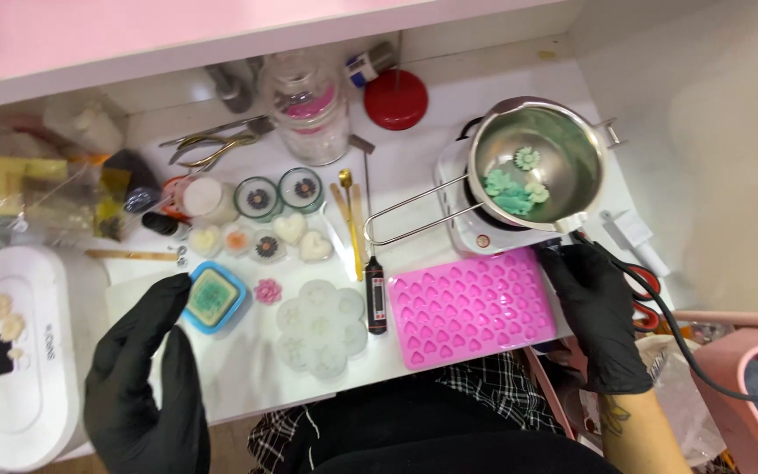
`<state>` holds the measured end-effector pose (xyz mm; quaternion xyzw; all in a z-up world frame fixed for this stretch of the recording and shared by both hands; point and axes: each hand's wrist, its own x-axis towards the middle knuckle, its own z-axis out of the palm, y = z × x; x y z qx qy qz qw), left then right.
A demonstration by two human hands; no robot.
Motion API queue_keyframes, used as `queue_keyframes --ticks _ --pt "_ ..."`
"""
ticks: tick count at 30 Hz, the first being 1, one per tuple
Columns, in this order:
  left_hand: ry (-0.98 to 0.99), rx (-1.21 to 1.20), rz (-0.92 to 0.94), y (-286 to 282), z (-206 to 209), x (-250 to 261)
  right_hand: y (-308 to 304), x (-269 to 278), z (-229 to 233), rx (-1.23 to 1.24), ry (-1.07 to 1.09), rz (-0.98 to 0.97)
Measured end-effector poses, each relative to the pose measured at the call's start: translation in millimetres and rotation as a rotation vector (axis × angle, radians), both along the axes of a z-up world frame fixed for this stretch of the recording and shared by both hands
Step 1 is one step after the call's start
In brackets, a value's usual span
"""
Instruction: The person prepares for candle making by putting on protective gloves and organizing wax materials and molds at a workstation.
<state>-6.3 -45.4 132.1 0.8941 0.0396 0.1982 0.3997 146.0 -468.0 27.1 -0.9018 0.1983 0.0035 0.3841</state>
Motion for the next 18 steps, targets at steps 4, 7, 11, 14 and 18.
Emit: queue_keyframes --ticks 4,7,11,14,18 --pt "-0.042 -0.069 0.088 -4.4 13.2 70.6 -2.7 -0.9 -4.2 0.022 -0.033 0.014" --pt "0.005 -0.087 0.135 -6.3 12.0 65.9 2.6 -3.9 -0.4 0.079 -0.030 -0.052" --pt "0.027 -0.101 0.186 -4.6 8.4 57.1 0.3 -2.3 -2.5 0.047 -0.086 0.011" --pt "0.027 -0.118 0.218 -1.6 3.2 52.5 -4.5 -4.0 -9.4 0.062 -0.164 0.074" --pt "0.005 -0.110 0.220 1.1 -4.8 51.1 -2.9 -6.0 -5.3 -0.120 -0.096 0.078"
